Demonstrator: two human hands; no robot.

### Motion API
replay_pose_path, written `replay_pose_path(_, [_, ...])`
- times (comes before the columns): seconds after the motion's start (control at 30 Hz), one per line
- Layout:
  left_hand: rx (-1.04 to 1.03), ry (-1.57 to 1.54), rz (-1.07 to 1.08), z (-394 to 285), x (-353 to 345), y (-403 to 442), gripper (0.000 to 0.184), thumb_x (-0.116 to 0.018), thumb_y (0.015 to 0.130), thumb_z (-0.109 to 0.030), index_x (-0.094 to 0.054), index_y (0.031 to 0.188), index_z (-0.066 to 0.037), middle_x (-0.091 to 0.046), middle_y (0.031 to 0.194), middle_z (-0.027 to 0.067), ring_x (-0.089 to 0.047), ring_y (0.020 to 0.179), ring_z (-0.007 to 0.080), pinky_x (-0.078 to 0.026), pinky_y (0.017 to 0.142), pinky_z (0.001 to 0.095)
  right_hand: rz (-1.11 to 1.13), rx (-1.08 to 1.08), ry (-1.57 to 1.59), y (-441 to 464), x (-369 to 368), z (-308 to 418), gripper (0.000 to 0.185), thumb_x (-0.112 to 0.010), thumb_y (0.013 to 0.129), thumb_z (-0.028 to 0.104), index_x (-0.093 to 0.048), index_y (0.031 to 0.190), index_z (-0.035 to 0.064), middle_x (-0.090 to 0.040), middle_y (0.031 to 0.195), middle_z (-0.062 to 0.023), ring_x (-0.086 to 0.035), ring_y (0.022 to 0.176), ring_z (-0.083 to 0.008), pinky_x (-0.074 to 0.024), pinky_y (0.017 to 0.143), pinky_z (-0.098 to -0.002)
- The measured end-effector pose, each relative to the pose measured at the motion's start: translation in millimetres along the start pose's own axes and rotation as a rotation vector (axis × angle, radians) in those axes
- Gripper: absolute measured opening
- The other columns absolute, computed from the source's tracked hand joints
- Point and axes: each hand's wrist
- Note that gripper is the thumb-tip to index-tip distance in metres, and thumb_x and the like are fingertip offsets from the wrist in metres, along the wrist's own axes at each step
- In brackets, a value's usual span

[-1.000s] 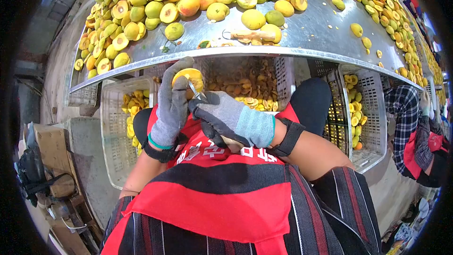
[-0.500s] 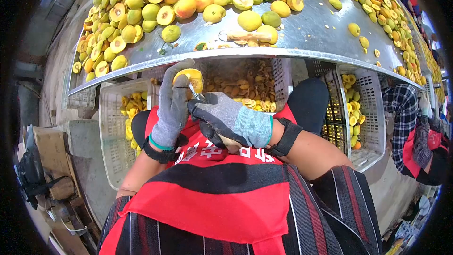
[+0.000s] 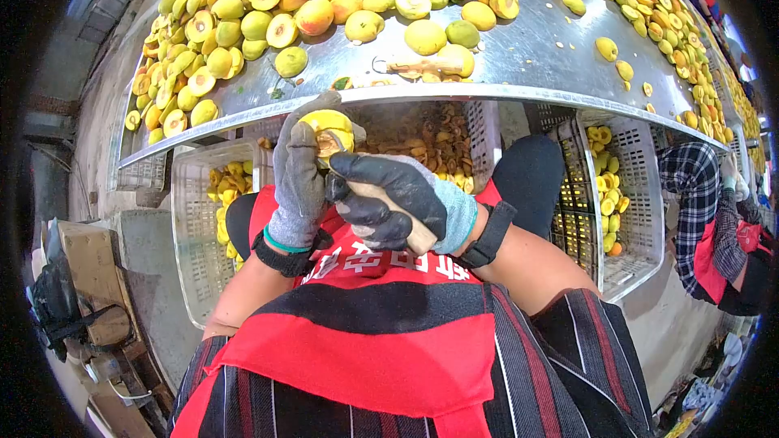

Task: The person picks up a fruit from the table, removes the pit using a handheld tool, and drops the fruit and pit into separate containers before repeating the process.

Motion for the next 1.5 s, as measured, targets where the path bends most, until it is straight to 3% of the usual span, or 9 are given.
replay_pose_path(0.17, [0.183, -0.223, 0.008, -4, -3, 0, 0.044, -0.034, 0.096, -0.036, -0.046, 0.117, 0.001, -0.060, 0.098, 0.0134, -0.061, 0.084, 0.0176, -0.050, 0.073, 0.0271, 0.091, -0.080, 0.130, 0, 7, 1, 0.032, -0.041, 0.094, 0.036, -0.054, 0.086, 0.0080, -0.039, 0.048, 0.0013, -0.033, 0.030, -0.0075, -0.0253, 0.029, -0.0197])
replay_pose_path(0.23, [0.292, -0.299, 0.000, 3, 4, -2, 0.043, -0.034, 0.096, -0.038, -0.048, 0.115, -0.001, -0.061, 0.095, 0.0125, -0.060, 0.080, 0.0162, -0.049, 0.070, 0.0260, 0.097, 0.160, -0.301, -1, 18, -5, 0.021, -0.044, 0.093, 0.019, -0.052, 0.095, 0.0005, -0.052, 0.066, -0.0067, -0.051, 0.049, -0.0131, -0.0401, 0.042, -0.0230])
replay_pose_path(0.3, [0.398, -0.375, -0.011, 11, 7, -4, 0.043, -0.035, 0.095, -0.040, -0.049, 0.113, -0.003, -0.061, 0.092, 0.0116, -0.059, 0.076, 0.0149, -0.048, 0.066, 0.0249, 0.145, 0.981, -1.696, 11, 40, -19, 0.019, -0.048, 0.087, 0.011, -0.053, 0.101, -0.0011, -0.056, 0.097, -0.0141, -0.057, 0.089, -0.0265, -0.0486, 0.071, -0.0340])
replay_pose_path(0.4, [0.405, -0.316, -0.015, 17, 8, -1, 0.048, -0.029, 0.096, -0.042, -0.048, 0.117, -0.003, -0.062, 0.091, 0.0137, -0.060, 0.067, 0.0170, -0.051, 0.053, 0.0253, 0.070, 1.113, -1.654, 13, 42, -18, 0.019, -0.045, 0.089, 0.013, -0.054, 0.097, -0.0014, -0.057, 0.082, -0.0114, -0.058, 0.069, -0.0204, -0.0472, 0.057, -0.0287])
replay_pose_path(0.47, [0.337, -0.222, -0.132, 15, 14, -1, 0.041, -0.031, 0.096, -0.038, -0.049, 0.111, -0.005, -0.062, 0.089, 0.0118, -0.056, 0.060, 0.0139, -0.045, 0.048, 0.0226, -0.045, 0.266, -0.542, -11, 18, 0, 0.015, -0.044, 0.089, 0.011, -0.051, 0.095, -0.0009, -0.052, 0.064, -0.0076, -0.050, 0.049, -0.0150, -0.0401, 0.044, -0.0270])
replay_pose_path(0.83, [0.012, 1.585, -0.075, -52, 193, -6, 0.036, -0.054, 0.088, -0.022, -0.051, 0.117, 0.000, -0.058, 0.109, 0.0156, -0.055, 0.100, 0.0244, -0.043, 0.086, 0.0324, -0.508, 0.273, -0.669, -40, 53, 1, 0.051, -0.037, 0.092, 0.050, -0.051, 0.072, 0.0053, -0.044, 0.048, -0.0044, -0.039, 0.033, -0.0135, -0.0311, 0.031, -0.0260])
replay_pose_path(0.97, [0.253, 1.088, -0.054, -34, 134, 86, 0.048, -0.062, 0.082, -0.025, -0.049, 0.122, -0.002, -0.057, 0.113, 0.0191, -0.054, 0.105, 0.0267, -0.041, 0.089, 0.0329, -0.407, 0.235, -0.521, -32, 52, 5, 0.055, -0.035, 0.091, 0.054, -0.052, 0.074, 0.0045, -0.046, 0.050, -0.0065, -0.043, 0.034, -0.0150, -0.0345, 0.032, -0.0268])
replay_pose_path(1.23, [0.191, 1.528, 0.279, 38, 93, 153, 0.055, -0.071, 0.069, -0.024, -0.050, 0.116, -0.003, -0.058, 0.101, 0.0214, -0.056, 0.099, 0.0326, -0.045, 0.082, 0.0401, -0.471, 0.269, -0.684, -44, 37, 2, 0.039, -0.042, 0.093, 0.040, -0.051, 0.085, 0.0035, -0.048, 0.053, -0.0054, -0.045, 0.039, -0.0132, -0.0364, 0.036, -0.0252])
replay_pose_path(1.5, [0.339, -0.764, 0.053, -12, 52, 57, 0.052, -0.054, 0.081, -0.016, -0.038, 0.127, 0.001, -0.049, 0.122, 0.0173, -0.050, 0.112, 0.0318, -0.043, 0.092, 0.0435, -0.461, 0.299, -0.878, -16, -10, 24, 0.026, -0.052, 0.089, 0.030, -0.050, 0.093, 0.0050, -0.052, 0.058, -0.0054, -0.051, 0.040, -0.0132, -0.0392, 0.035, -0.0247])
Point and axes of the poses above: each hand's wrist, its own y-axis towards the middle knuckle, its own x-axis out of the back of the hand, z = x × y
